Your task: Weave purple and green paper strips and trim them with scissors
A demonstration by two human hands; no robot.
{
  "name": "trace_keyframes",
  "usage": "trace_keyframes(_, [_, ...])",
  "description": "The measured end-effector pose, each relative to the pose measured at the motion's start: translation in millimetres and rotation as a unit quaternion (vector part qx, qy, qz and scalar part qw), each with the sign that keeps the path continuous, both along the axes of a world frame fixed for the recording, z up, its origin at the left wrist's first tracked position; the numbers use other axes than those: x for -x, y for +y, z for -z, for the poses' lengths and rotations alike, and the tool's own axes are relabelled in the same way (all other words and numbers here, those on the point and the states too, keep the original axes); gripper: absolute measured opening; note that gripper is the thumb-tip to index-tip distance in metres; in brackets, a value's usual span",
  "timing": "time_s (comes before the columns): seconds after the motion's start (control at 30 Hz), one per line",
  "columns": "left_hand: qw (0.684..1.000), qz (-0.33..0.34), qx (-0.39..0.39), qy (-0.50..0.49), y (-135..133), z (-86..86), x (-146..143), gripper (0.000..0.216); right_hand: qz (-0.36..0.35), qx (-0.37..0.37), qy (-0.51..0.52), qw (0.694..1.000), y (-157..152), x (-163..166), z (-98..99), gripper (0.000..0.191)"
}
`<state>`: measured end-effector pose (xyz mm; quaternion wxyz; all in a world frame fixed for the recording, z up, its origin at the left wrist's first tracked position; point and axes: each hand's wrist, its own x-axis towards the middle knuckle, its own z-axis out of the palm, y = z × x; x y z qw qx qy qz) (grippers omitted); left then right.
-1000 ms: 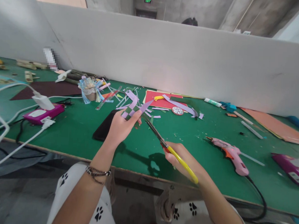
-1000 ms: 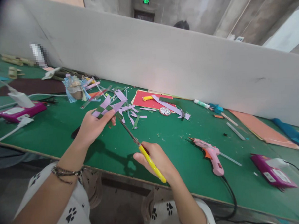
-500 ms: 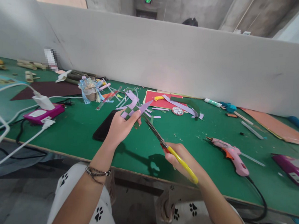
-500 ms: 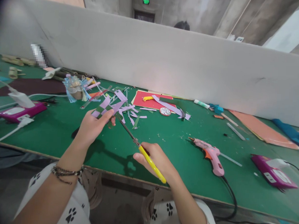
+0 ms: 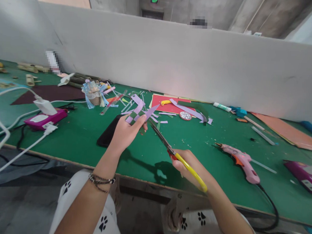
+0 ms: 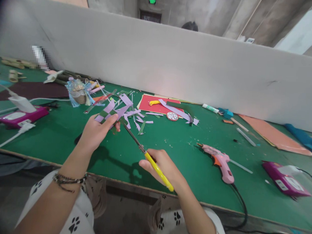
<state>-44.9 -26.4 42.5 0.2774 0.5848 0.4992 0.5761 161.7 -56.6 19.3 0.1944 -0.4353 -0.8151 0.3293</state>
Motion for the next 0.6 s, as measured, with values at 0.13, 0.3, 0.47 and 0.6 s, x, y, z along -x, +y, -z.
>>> trace_keyframes(0.13, [1.000, 0.001, 0.001, -0.003, -0.1, 0.1, 0.3, 0.032, 0.000, -0.003, -0.002, 1.000, 0.2, 0.0, -1.0, 0.066])
trace_keyframes(0.3, [1.000, 0.002, -0.003, -0.002, -0.2, -0.1, 0.1, 0.032, 0.001, -0.007, -0.001, 1.000, 0.3, 0.6, -2.1, 0.066])
trace_keyframes(0.47, [1.000, -0.002, -0.010, 0.002, 1.0, 0.8, 0.5, 0.032, 0.002, 0.002, 0.001, 1.000, -0.3, 0.1, -0.9, 0.066])
trace_keyframes(0.6, [1.000, -0.001, -0.008, -0.001, 1.4, 0.8, 0.3, 0.032, 0.000, 0.002, 0.005, 1.000, -0.1, -0.7, 0.6, 0.066])
